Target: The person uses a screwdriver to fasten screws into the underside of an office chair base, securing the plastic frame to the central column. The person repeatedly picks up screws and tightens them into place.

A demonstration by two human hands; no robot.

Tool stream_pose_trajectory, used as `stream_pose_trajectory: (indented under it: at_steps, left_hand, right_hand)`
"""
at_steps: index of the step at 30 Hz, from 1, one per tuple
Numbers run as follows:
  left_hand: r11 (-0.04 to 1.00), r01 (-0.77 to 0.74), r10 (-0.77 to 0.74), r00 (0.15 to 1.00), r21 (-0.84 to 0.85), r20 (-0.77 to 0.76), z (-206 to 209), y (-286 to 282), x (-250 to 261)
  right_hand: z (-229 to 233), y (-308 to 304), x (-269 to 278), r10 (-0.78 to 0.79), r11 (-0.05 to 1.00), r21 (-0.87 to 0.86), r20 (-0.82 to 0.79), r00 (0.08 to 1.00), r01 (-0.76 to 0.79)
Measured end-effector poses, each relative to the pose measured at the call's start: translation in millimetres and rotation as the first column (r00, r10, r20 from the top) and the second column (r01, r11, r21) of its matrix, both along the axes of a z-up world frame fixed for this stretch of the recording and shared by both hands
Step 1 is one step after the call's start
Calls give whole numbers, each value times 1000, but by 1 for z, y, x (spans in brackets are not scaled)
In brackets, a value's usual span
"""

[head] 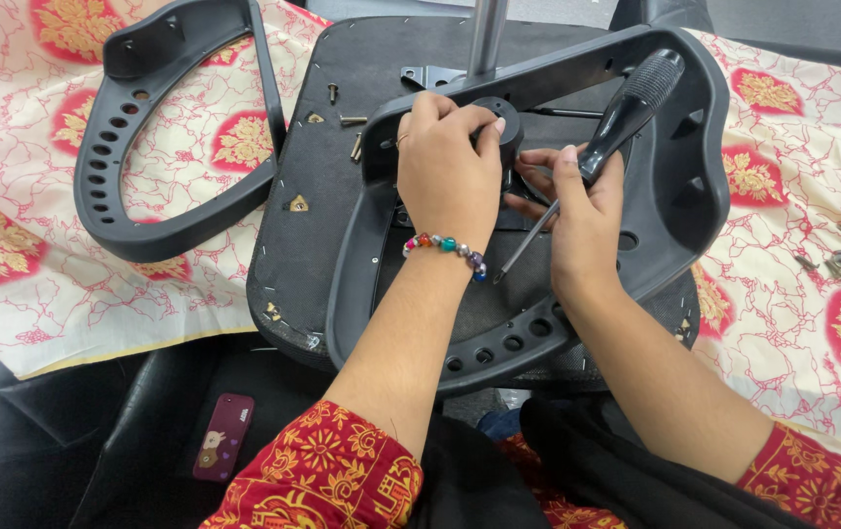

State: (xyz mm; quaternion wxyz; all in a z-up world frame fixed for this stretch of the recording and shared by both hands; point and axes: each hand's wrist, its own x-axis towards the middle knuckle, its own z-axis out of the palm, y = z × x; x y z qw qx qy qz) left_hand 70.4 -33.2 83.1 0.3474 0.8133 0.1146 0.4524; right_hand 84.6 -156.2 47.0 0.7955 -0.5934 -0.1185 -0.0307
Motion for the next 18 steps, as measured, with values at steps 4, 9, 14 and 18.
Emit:
stream_pose_trajectory:
  at_steps: [4,9,14,18]
  left_hand:
    - [998,34,-35,999,62,16,3,-2,-10]
    - [993,102,-96,990,-54,103,-10,1,-42]
    - [908,353,-408,871,-228,-276,-27,28,-61]
    - [720,365,-691,311,-590,-652,-38,54,-74]
  right_hand:
    - [-3,-1,0,-5,1000,7,19,1000,5]
    - [-6,-4,2,-43,999,25,110,993,40]
    - [-2,-7,-1,-48,991,125,61,997,40]
    - [4,-7,-6,-39,989,145,26,999,35]
